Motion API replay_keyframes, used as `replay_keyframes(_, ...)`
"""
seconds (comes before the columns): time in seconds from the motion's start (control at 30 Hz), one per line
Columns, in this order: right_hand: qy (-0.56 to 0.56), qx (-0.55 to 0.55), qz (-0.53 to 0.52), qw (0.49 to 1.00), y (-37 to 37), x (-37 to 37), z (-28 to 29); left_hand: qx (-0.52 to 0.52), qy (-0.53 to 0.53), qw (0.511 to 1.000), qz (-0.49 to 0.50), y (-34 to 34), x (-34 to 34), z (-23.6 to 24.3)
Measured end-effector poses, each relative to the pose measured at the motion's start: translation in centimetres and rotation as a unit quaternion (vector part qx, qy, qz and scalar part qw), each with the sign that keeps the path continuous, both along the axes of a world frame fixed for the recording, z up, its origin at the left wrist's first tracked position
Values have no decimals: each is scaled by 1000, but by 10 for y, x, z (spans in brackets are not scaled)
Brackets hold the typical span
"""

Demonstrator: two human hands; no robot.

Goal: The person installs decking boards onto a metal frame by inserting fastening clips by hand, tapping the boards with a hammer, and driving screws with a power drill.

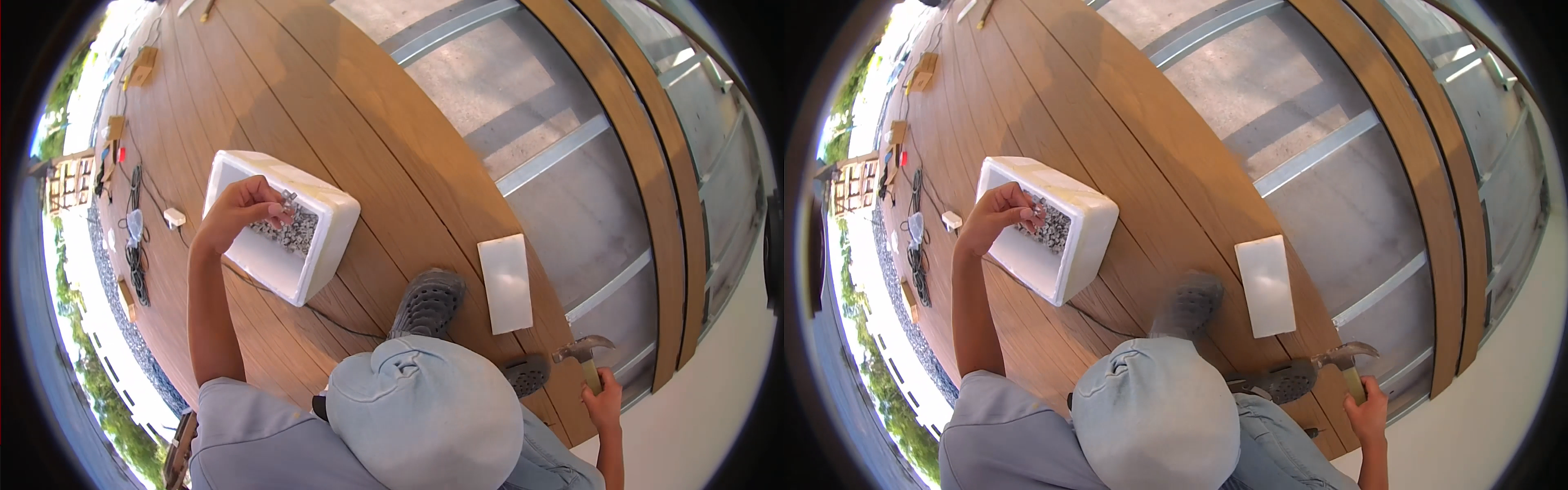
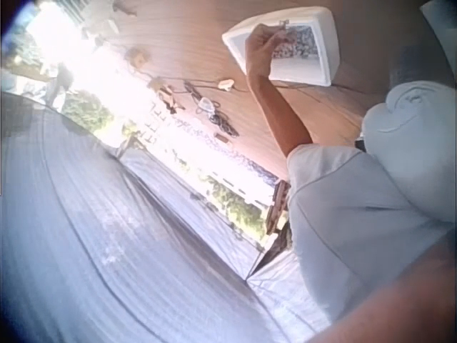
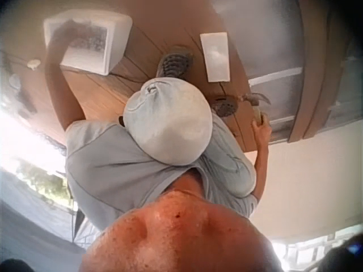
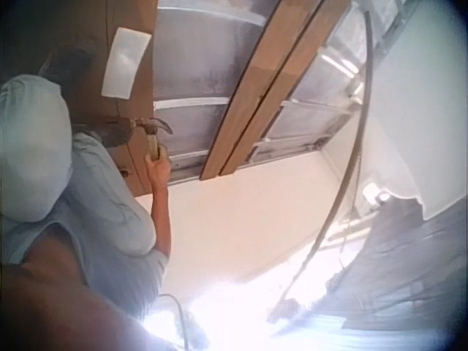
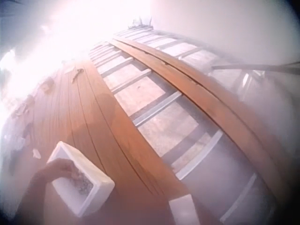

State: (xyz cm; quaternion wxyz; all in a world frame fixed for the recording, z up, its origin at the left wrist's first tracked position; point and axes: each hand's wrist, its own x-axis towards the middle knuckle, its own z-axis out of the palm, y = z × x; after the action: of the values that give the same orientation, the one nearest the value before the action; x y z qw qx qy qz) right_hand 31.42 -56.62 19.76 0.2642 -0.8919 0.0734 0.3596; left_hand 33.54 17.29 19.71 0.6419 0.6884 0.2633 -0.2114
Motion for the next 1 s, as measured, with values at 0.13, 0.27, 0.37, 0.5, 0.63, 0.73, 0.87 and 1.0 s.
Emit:
replay_keyframes(0.13, 2, -23, 103, 994, 33, 43, 6, 98, -79, 982, -139, -72, 77, -35)
replay_keyframes(0.27, -15, -23, 116, 993, 48, 52, 7, 122, -98, 939, -305, -170, 164, -118)
replay_keyframes(0.37, -12, -16, 94, 995, 43, 35, 14, 81, -192, 914, -349, -230, 197, -170)
replay_keyframes(0.5, -2, -12, 55, 998, 44, 11, 15, 187, -286, 823, -454, -257, 217, -223)
replay_keyframes(0.63, 34, -16, -30, 999, 40, -29, 2, 190, -278, 824, -456, -270, 218, -220)
replay_keyframes(0.73, 24, 17, -75, 997, 44, -47, -8, 184, -274, 823, -462, -266, 217, -225)
replay_keyframes(0.87, 56, 30, -142, 988, 57, -49, -13, 150, -265, 813, -496, -256, 219, -232)
replay_keyframes(1.0, 143, 103, -236, 956, 68, -17, -19, 173, -265, 789, -527, -254, 213, -227)
